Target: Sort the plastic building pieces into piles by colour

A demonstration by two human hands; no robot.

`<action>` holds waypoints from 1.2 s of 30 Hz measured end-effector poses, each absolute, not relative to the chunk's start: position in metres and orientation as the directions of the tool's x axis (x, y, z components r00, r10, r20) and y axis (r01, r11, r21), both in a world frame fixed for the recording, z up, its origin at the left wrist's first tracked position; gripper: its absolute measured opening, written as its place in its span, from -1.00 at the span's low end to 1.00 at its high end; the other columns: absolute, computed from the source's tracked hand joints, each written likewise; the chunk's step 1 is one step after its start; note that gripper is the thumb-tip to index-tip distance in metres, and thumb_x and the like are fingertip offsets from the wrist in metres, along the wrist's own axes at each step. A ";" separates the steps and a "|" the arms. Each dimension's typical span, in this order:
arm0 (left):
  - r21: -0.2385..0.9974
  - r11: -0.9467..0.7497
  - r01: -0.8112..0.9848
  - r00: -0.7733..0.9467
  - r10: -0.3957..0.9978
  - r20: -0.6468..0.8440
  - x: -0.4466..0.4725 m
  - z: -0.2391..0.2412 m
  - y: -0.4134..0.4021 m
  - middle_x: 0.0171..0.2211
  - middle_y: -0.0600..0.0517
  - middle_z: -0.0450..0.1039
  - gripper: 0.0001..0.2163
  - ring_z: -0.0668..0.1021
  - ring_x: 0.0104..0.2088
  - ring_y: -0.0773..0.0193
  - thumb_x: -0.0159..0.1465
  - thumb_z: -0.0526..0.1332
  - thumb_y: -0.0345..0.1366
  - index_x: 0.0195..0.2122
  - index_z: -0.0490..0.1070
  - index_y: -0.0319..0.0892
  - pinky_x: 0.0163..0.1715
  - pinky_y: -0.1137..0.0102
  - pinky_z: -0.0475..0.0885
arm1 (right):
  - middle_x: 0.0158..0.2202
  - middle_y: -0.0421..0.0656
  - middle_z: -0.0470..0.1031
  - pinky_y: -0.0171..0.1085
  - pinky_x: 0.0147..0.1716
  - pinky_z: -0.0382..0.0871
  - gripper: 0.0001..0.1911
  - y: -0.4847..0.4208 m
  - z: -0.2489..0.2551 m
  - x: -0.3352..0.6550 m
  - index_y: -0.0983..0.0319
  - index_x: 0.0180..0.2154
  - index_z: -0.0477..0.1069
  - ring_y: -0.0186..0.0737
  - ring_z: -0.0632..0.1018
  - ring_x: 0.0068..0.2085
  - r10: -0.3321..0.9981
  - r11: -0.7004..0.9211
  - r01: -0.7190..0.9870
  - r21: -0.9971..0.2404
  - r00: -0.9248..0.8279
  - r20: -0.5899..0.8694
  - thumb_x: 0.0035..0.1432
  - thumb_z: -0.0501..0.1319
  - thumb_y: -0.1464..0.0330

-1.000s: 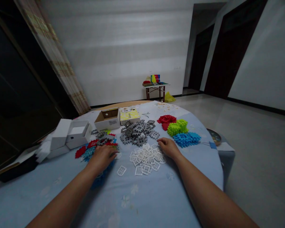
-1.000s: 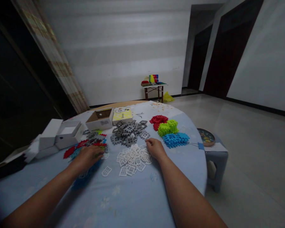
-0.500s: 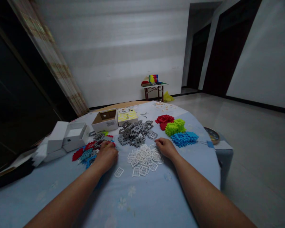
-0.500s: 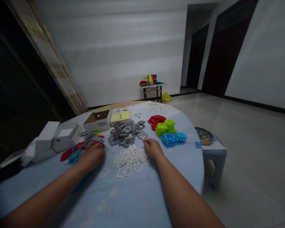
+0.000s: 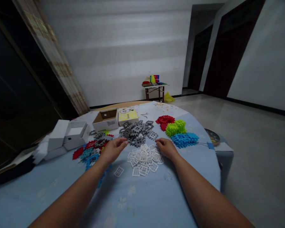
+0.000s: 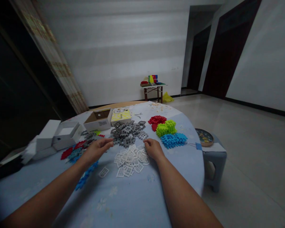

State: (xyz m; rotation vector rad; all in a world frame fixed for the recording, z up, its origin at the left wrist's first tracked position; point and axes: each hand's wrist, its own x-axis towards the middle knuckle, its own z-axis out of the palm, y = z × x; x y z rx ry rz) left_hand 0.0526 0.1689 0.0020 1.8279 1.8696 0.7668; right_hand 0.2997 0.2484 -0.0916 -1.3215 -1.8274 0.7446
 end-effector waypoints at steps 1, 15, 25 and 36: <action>0.639 -0.008 0.769 -0.057 0.995 0.081 0.049 0.001 0.164 -0.28 -0.10 0.49 -0.47 0.48 -0.32 0.17 0.06 0.05 0.03 -0.10 0.39 -0.28 -0.31 0.34 0.34 | -0.33 -0.17 0.54 -0.32 -0.24 0.31 -0.72 0.248 -0.092 0.300 0.22 -0.26 0.48 -0.23 0.50 -0.28 0.953 0.303 0.516 -0.801 -0.190 0.237 0.02 0.06 0.36; 0.461 0.023 0.887 -0.029 1.000 0.005 0.048 -0.041 0.112 -0.27 -0.12 0.41 -0.71 0.44 -0.23 0.16 0.03 0.14 -0.28 -0.22 0.43 -0.21 -0.18 0.32 0.27 | -0.42 -0.16 0.53 -0.30 -0.33 0.32 -0.68 0.247 -0.096 0.300 0.25 -0.27 0.48 -0.22 0.49 -0.37 0.952 0.303 0.512 -0.804 -0.209 0.225 0.00 0.04 0.30; 0.537 -0.035 0.843 -0.091 0.974 0.207 0.052 -0.040 0.132 -0.15 -0.10 0.40 -0.68 0.45 -0.22 0.25 0.14 0.04 -0.18 -0.15 0.39 -0.21 -0.22 0.37 0.35 | -0.44 -0.16 0.52 -0.30 -0.35 0.33 -0.65 0.247 -0.096 0.300 0.27 -0.25 0.47 -0.22 0.49 -0.40 0.950 0.305 0.521 -0.797 -0.226 0.216 0.00 0.03 0.28; 0.137 0.082 0.987 -0.118 0.951 0.286 -0.010 -0.027 0.133 -0.24 -0.18 0.39 -0.72 0.38 -0.14 -0.07 0.10 0.04 -0.22 -0.29 0.46 -0.22 -0.18 0.08 0.20 | -0.43 -0.17 0.53 -0.33 -0.31 0.31 -0.68 0.246 -0.092 0.299 0.24 -0.27 0.48 -0.24 0.49 -0.37 0.947 0.320 0.519 -0.792 -0.213 0.242 0.01 0.03 0.32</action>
